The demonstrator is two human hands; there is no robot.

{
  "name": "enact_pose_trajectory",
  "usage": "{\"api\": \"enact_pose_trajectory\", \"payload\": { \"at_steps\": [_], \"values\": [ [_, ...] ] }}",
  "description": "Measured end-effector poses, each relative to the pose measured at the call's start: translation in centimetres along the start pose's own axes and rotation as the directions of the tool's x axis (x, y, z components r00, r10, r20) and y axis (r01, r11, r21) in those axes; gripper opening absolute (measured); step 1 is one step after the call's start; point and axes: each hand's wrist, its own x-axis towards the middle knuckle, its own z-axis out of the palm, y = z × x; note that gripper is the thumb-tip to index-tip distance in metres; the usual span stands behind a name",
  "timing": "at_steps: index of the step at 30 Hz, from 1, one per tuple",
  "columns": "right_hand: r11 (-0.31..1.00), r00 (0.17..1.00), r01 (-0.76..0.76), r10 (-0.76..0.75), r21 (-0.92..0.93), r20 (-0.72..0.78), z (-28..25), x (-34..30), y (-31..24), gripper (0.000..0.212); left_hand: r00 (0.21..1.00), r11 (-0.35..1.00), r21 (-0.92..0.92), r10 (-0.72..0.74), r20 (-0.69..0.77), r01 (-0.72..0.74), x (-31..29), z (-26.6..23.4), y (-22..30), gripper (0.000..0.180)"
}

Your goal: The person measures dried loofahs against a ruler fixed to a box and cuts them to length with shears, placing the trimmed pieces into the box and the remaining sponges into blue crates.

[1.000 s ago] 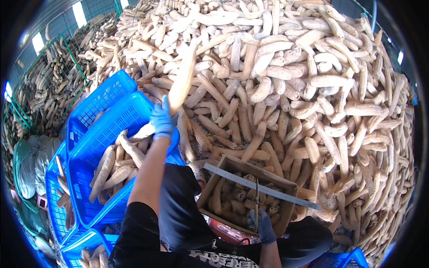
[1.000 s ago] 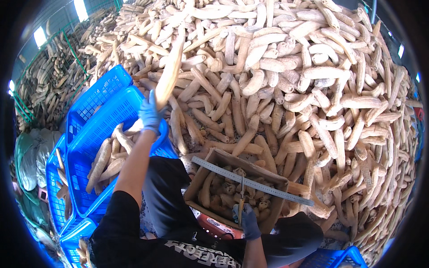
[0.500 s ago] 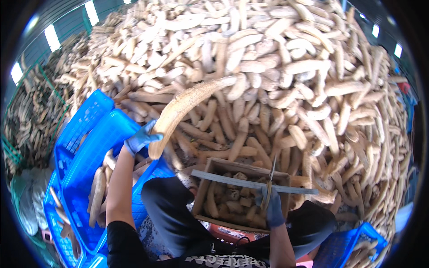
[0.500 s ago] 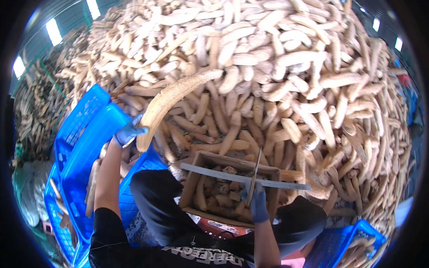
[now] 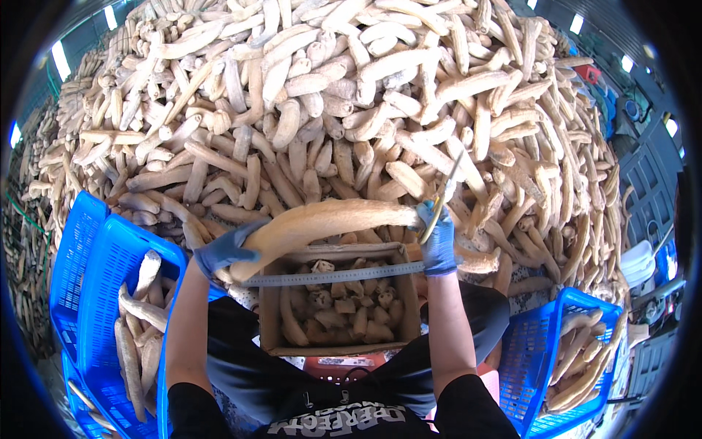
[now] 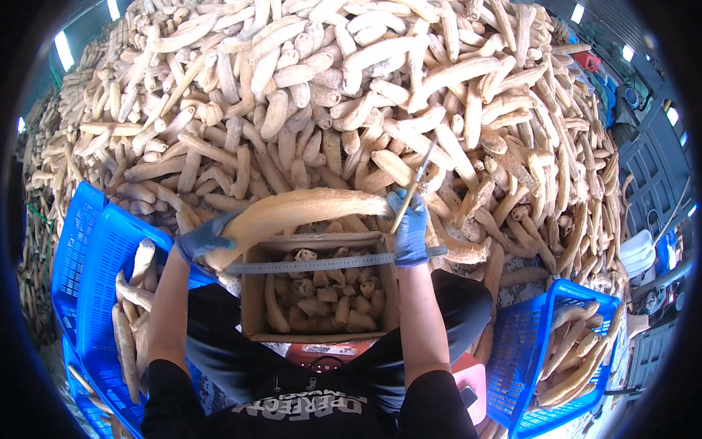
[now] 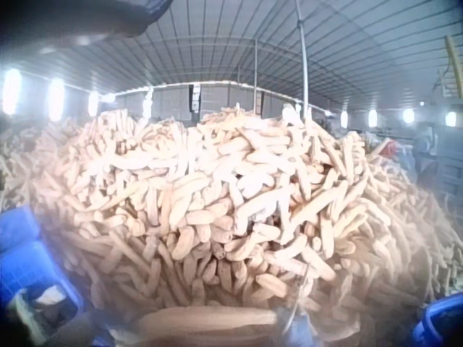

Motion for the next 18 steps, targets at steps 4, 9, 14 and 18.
{"api": "enact_pose_trajectory", "payload": {
  "at_steps": [4,9,14,18],
  "values": [
    [0.980,0.956,-0.118,0.155,0.159,-0.248,-1.9,-1.7,2.9,0.021,0.863,0.533,0.846,0.417,-0.286,0.023,2.1,5.2,1.5,0.087],
    [0.903,0.945,-0.243,0.303,0.355,-0.124,-5.4,-3.8,6.3,0.018,0.883,0.097,0.982,0.431,-0.186,0.160,3.9,11.4,1.8,0.084],
    [0.901,0.934,-0.304,0.345,0.309,-0.088,-6.1,-5.7,7.9,0.024,0.861,0.051,0.964,0.439,-0.258,0.263,4.9,10.6,-3.4,0.054],
    [0.974,0.935,-0.209,0.172,-0.091,-0.309,-6.4,-8.0,6.4,0.028,0.882,0.136,0.944,0.336,-0.330,0.302,5.3,11.9,-6.1,0.057]
  ]
}}
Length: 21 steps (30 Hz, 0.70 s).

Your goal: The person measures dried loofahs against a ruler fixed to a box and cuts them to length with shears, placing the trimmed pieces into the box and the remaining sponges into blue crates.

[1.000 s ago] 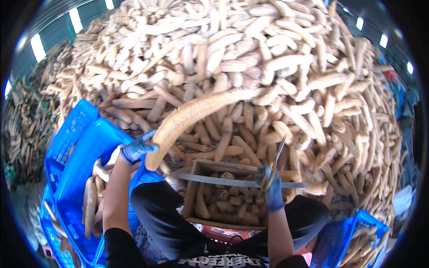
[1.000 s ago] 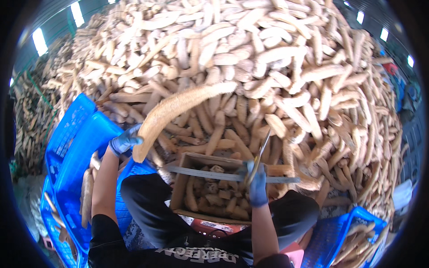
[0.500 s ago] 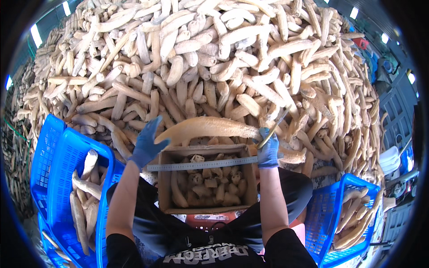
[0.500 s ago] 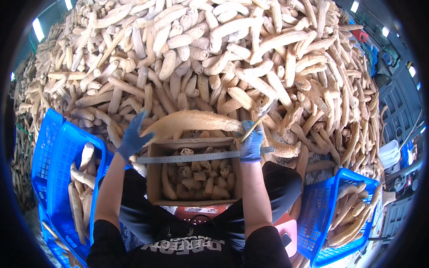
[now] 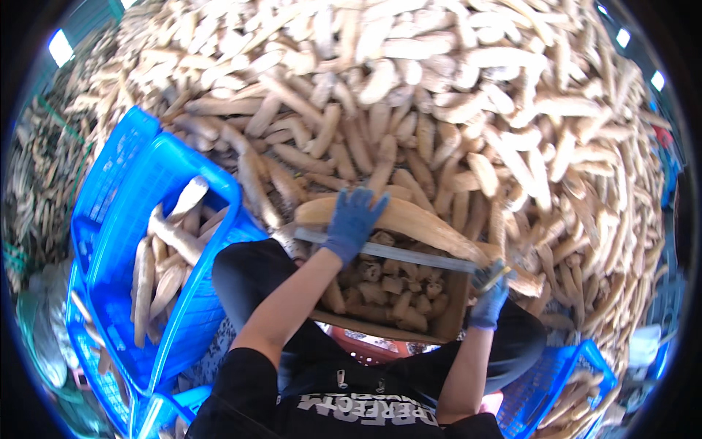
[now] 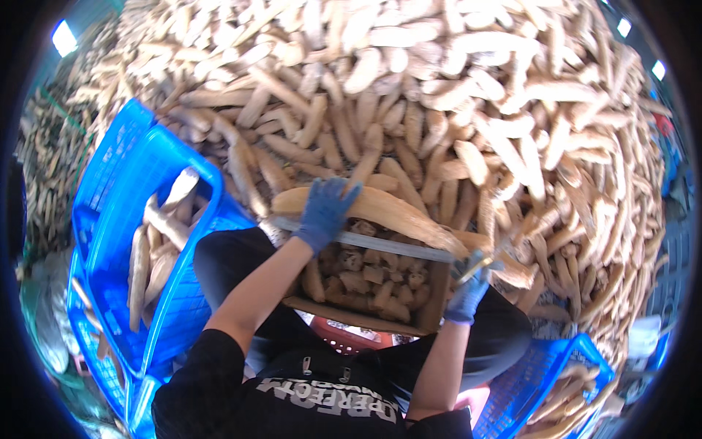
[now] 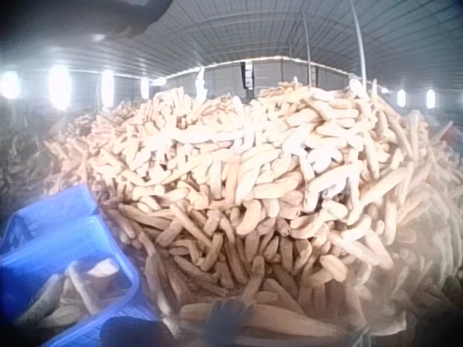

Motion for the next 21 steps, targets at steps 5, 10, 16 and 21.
{"api": "enact_pose_trajectory", "payload": {
  "at_steps": [5,10,16,21],
  "values": [
    [0.992,0.994,0.102,-0.104,-0.072,-0.023,0.7,-2.2,-0.9,0.031,0.999,1.000,0.003,-0.010,-0.042,0.010,-1.0,2.4,-0.1,0.061],
    [0.990,0.994,0.102,-0.099,-0.099,0.044,0.8,-2.9,-0.7,0.033,0.999,0.999,0.037,-0.031,-0.015,0.031,-1.1,3.5,-0.8,0.060],
    [0.996,0.999,0.022,-0.019,0.090,-0.029,0.9,-2.6,-0.5,0.034,0.999,0.999,0.034,-0.040,0.020,0.039,-1.7,4.7,-1.5,0.066],
    [0.998,0.999,0.038,-0.038,0.048,-0.005,1.1,-3.6,-1.0,0.022,0.997,0.998,0.008,-0.059,0.056,0.058,-1.4,3.5,-1.3,0.065]
  ]
}}
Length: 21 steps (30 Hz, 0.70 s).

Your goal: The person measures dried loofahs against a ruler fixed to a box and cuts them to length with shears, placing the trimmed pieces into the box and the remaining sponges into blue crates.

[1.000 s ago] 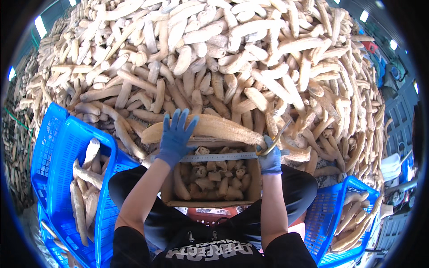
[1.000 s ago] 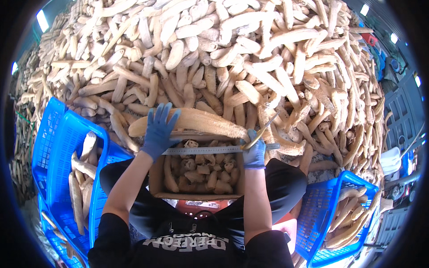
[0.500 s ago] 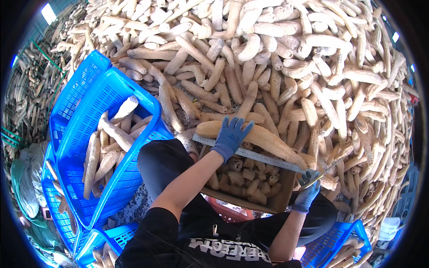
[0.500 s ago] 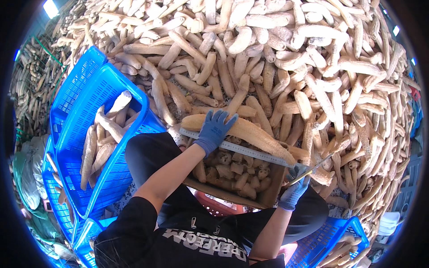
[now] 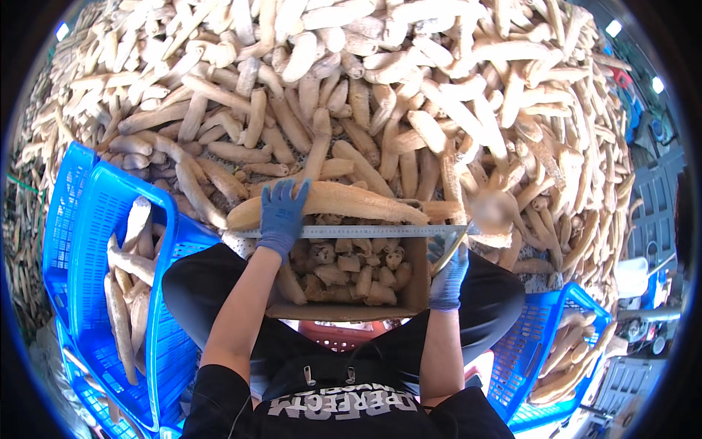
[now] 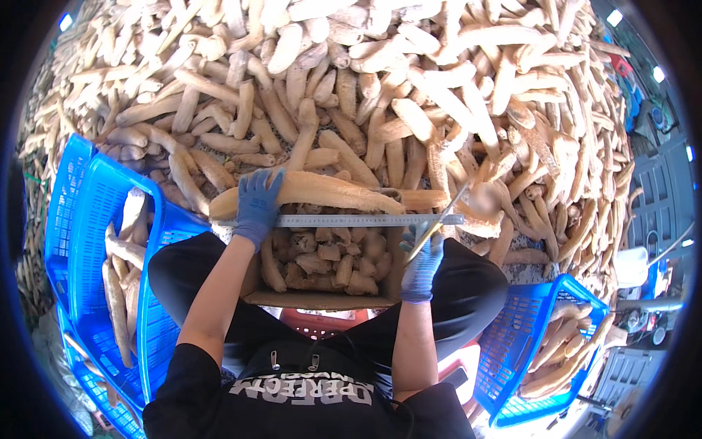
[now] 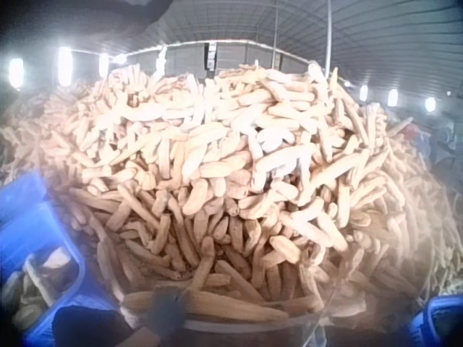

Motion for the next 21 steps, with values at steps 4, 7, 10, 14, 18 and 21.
{"api": "enact_pose_trajectory", "payload": {
  "at_steps": [4,7,10,14,18,21],
  "values": [
    [0.997,0.997,-0.004,0.010,-0.081,0.074,0.3,-3.0,0.6,0.029,0.999,1.000,-0.010,-0.011,0.047,0.011,0.2,-1.2,0.4,0.070],
    [0.991,0.984,-0.036,0.057,-0.126,0.171,-0.6,-5.2,2.8,0.023,0.999,0.997,-0.069,-0.027,-0.026,0.025,0.7,-3.2,0.5,0.074],
    [0.884,0.963,0.072,0.059,-0.462,0.264,-0.6,-6.4,5.2,0.029,0.996,0.991,-0.106,-0.082,-0.035,0.077,0.8,-5.3,-0.2,0.081],
    [0.510,0.858,0.507,-0.226,-0.695,0.461,-0.1,-6.4,7.9,0.050,0.995,0.986,-0.146,-0.085,-0.050,0.077,0.4,-7.8,-0.4,0.082],
    [0.403,0.822,0.568,-0.228,-0.718,0.522,0.9,-5.6,8.7,0.068,0.996,0.989,-0.141,-0.063,-0.069,0.053,-1.0,-9.0,-0.9,0.083],
    [0.426,0.811,0.581,-0.227,-0.693,0.540,1.0,-5.2,9.8,0.067,0.997,0.993,-0.112,-0.043,-0.070,0.035,-2.0,-9.7,-0.9,0.084]
  ]
}}
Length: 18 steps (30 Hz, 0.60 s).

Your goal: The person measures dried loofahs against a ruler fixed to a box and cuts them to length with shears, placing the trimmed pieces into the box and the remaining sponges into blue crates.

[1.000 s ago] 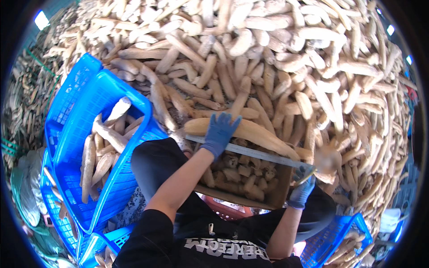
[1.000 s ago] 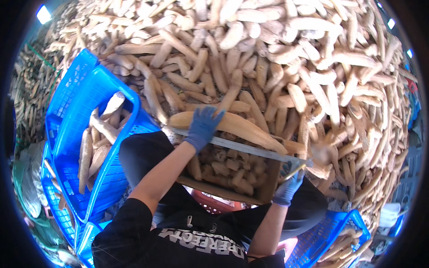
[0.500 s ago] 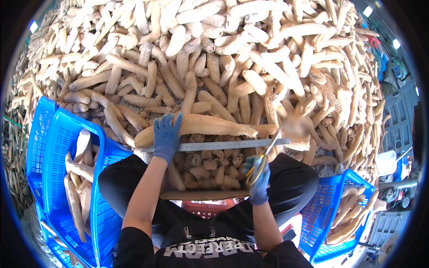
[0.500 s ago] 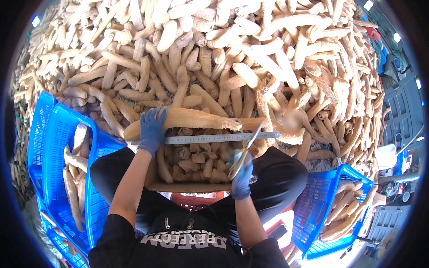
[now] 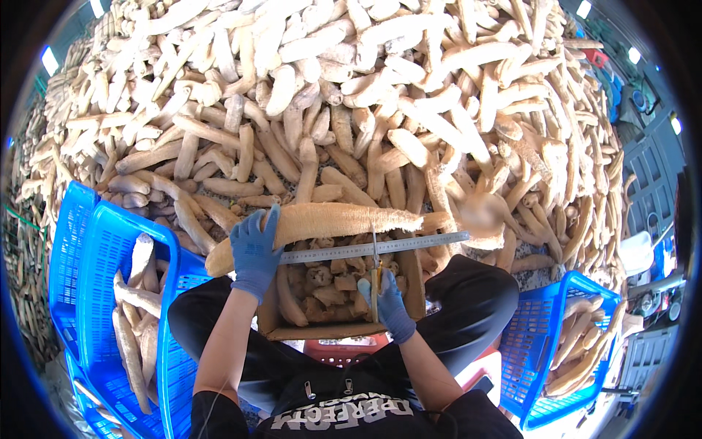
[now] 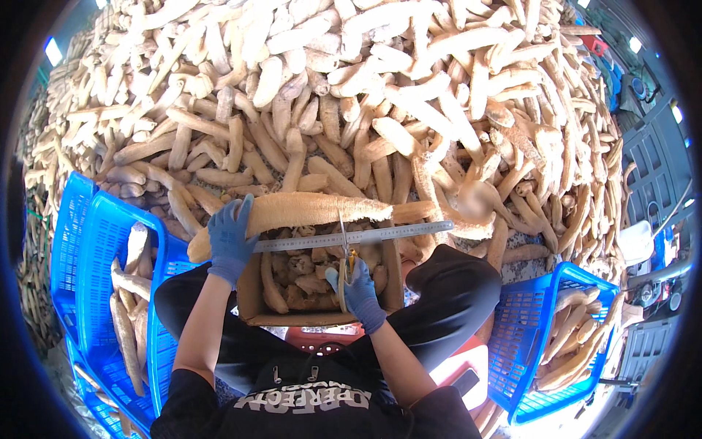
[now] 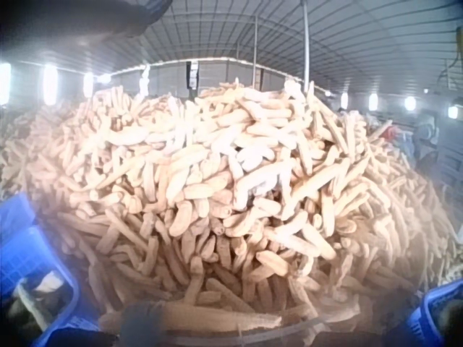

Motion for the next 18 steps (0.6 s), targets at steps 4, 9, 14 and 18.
{"api": "enact_pose_trajectory", "payload": {
  "at_steps": [4,9,14,18],
  "values": [
    [0.931,0.980,-0.142,0.084,0.336,0.180,1.3,-0.3,1.8,0.054,0.998,0.997,0.053,0.064,-0.003,-0.064,-0.9,-1.6,-0.1,0.087],
    [0.712,0.922,-0.380,0.241,0.590,0.304,-0.1,-0.6,-1.8,0.024,0.982,0.964,0.196,0.187,-0.024,-0.179,-2.1,-1.0,-1.6,0.084],
    [0.470,0.726,-0.682,0.523,0.560,0.446,-0.7,-2.4,-4.8,0.027,0.980,0.967,0.160,0.189,0.060,-0.197,-2.8,-1.3,-1.4,0.081],
    [0.212,0.647,-0.722,0.544,0.659,0.534,0.4,-4.1,-4.1,0.033,0.963,0.955,0.151,0.235,0.130,-0.253,-2.9,-1.6,-1.6,0.082]
  ]
}}
